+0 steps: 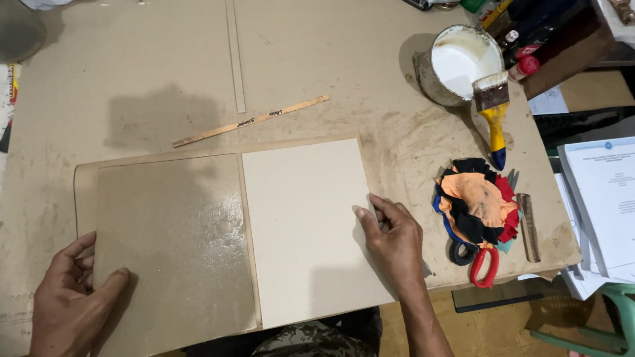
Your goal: Assembling a book cover by applying glue to cardboard pieces and attaching a paper liner.
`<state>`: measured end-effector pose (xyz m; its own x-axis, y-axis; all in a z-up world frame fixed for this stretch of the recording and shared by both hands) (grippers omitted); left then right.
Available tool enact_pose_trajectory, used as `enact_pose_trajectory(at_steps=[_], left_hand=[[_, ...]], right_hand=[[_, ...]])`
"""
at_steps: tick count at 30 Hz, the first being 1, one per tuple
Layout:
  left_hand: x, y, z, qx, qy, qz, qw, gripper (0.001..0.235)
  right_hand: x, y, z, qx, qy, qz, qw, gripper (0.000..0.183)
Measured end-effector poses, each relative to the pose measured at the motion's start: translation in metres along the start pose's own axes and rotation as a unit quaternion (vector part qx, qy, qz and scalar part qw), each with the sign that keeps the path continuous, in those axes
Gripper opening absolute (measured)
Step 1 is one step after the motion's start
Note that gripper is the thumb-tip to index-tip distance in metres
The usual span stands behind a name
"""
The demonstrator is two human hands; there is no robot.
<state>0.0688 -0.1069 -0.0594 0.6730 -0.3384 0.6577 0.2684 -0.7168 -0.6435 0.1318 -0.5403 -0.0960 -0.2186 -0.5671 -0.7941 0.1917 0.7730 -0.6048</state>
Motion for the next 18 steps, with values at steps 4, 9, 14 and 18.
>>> enact_pose_trajectory(at_steps=[4,9,14,18], left_hand=[[-0.005,0.002,0.004,-0.006,0.004,-0.014,1.000,0.071],[-0.001,0.001,0.002,-0.011,0.013,-0.019,1.000,0.071],[0.008,0.002,-0.004,-0.008,-0.021,-0.007,1.000,0.071],[-0.003,0.002,0.004,-0.008,0.013,-0.003,1.000,0.072]], right_hand=[[-0.003,-0.001,-0.001,-0.007,0.039,0.027,0.999,0.050],[0.001,-0.001,-0.001,-0.005,0.032,0.044,0.999,0.049],[-0.002,-0.002,-0.001,-0.001,0.022,0.022,1.000,0.049],[-0.001,0.001,0.000,0.000,0.023,0.035,0.999,0.049]])
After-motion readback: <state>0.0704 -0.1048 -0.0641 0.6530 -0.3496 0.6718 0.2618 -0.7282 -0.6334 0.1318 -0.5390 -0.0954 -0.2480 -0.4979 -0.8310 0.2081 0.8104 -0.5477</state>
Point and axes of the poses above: each hand's wrist, its own z-axis towards the middle knuckle, its own y-axis out of the palm, x = y × z, the point moved 6 cm from there along z, towards the middle knuckle
